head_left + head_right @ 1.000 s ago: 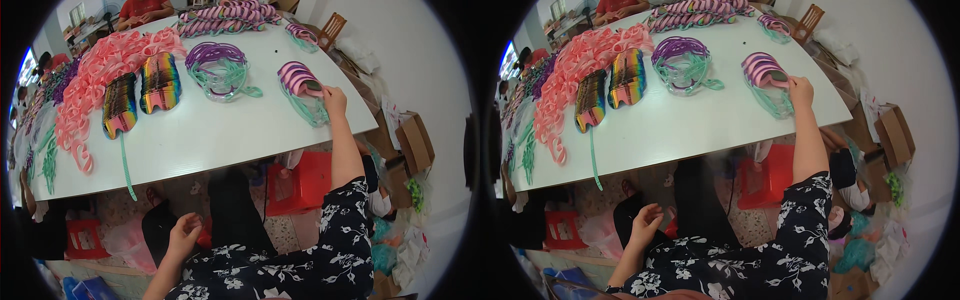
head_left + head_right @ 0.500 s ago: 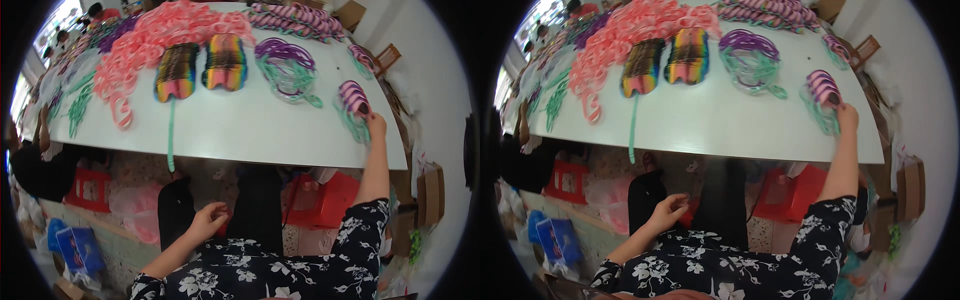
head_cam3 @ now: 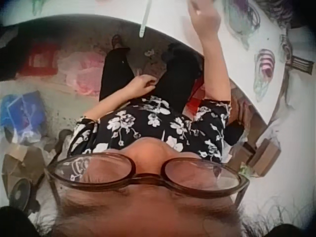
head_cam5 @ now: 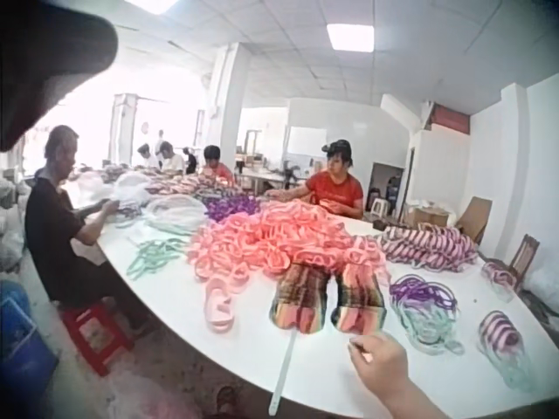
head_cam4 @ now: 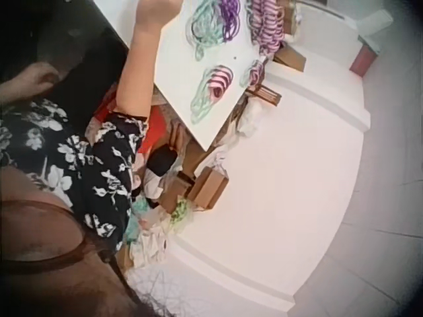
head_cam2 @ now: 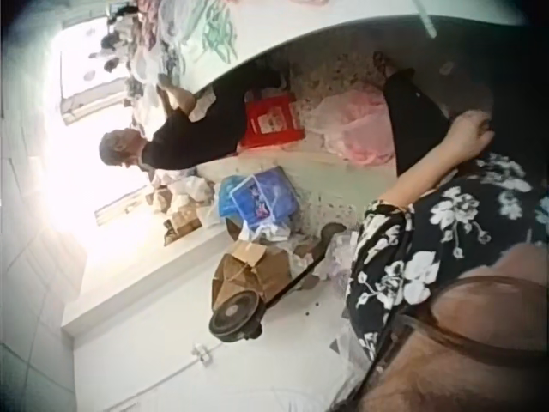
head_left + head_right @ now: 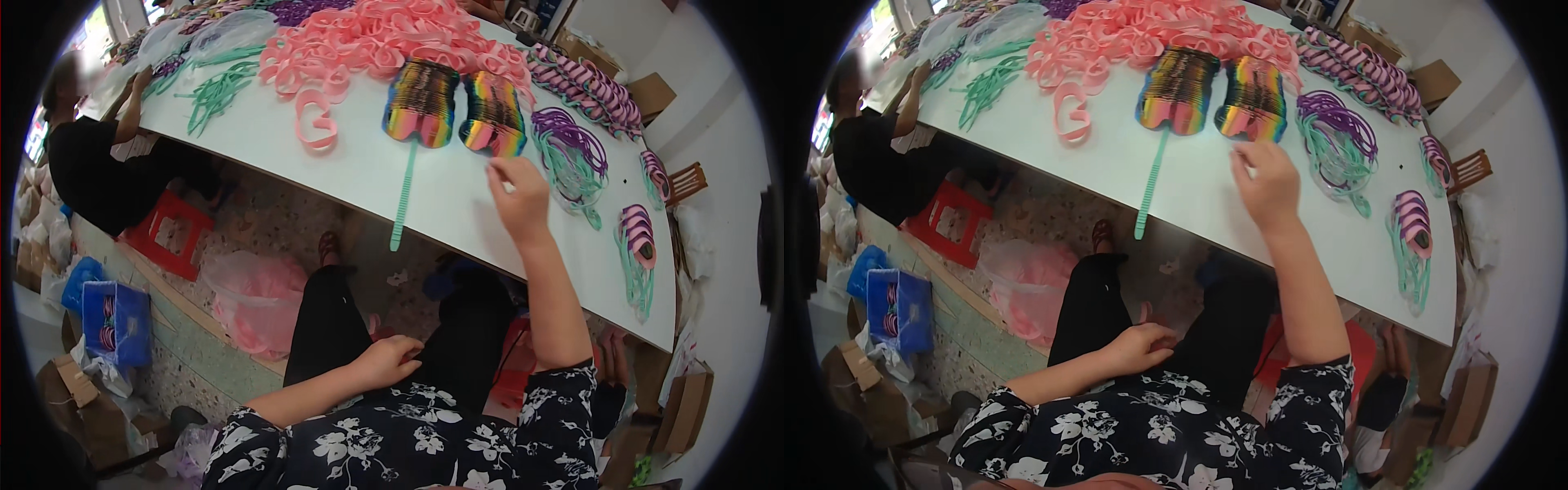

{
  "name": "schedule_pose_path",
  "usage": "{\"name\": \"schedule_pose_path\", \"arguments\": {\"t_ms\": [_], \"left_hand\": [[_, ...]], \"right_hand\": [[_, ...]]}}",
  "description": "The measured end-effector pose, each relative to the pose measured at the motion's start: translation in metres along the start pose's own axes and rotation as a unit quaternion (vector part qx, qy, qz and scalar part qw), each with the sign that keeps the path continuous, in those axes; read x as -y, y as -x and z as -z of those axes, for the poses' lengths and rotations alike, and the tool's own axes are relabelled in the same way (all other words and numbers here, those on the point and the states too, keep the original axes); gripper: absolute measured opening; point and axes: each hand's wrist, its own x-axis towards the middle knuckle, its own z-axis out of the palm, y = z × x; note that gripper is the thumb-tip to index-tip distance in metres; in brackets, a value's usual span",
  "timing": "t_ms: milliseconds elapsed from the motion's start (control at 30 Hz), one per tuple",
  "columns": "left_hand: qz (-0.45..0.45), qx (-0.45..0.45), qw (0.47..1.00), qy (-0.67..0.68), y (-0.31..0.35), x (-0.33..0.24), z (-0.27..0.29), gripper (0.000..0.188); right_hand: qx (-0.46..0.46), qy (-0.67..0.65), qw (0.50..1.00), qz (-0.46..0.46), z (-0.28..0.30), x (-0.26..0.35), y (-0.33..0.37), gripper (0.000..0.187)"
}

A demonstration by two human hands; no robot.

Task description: Assembling or inspecting parts of rainbow-colored goggles or sunglasses.

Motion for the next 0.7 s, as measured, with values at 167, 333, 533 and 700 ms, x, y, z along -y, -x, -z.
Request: {"name": "schedule_pose_path", "arguments": {"t_ms": [167,333,533,700], "left_hand": [[-0.087,-0.147,0.985,-0.038,0.014,-0.001,0.050,0.023],[-0.221,-0.399,0.869,-0.192,-0.007,-0.008,0.153,0.012],[-0.248,-0.526,0.706,-0.404,-0.093,-0.022,0.249,0.017],[-0.142,-0.459,0.727,-0.490,-0.140,0.000,0.274,0.016]], "right_hand": [[0.005,0.104,0.993,0.057,-0.089,0.029,-0.049,0.039],[0.035,0.156,0.987,0.022,-0.120,0.015,-0.059,0.045],[0.007,0.123,0.992,0.036,-0.124,0.012,-0.057,0.041],[-0.047,0.074,0.995,0.037,-0.101,0.029,-0.054,0.036]]}}
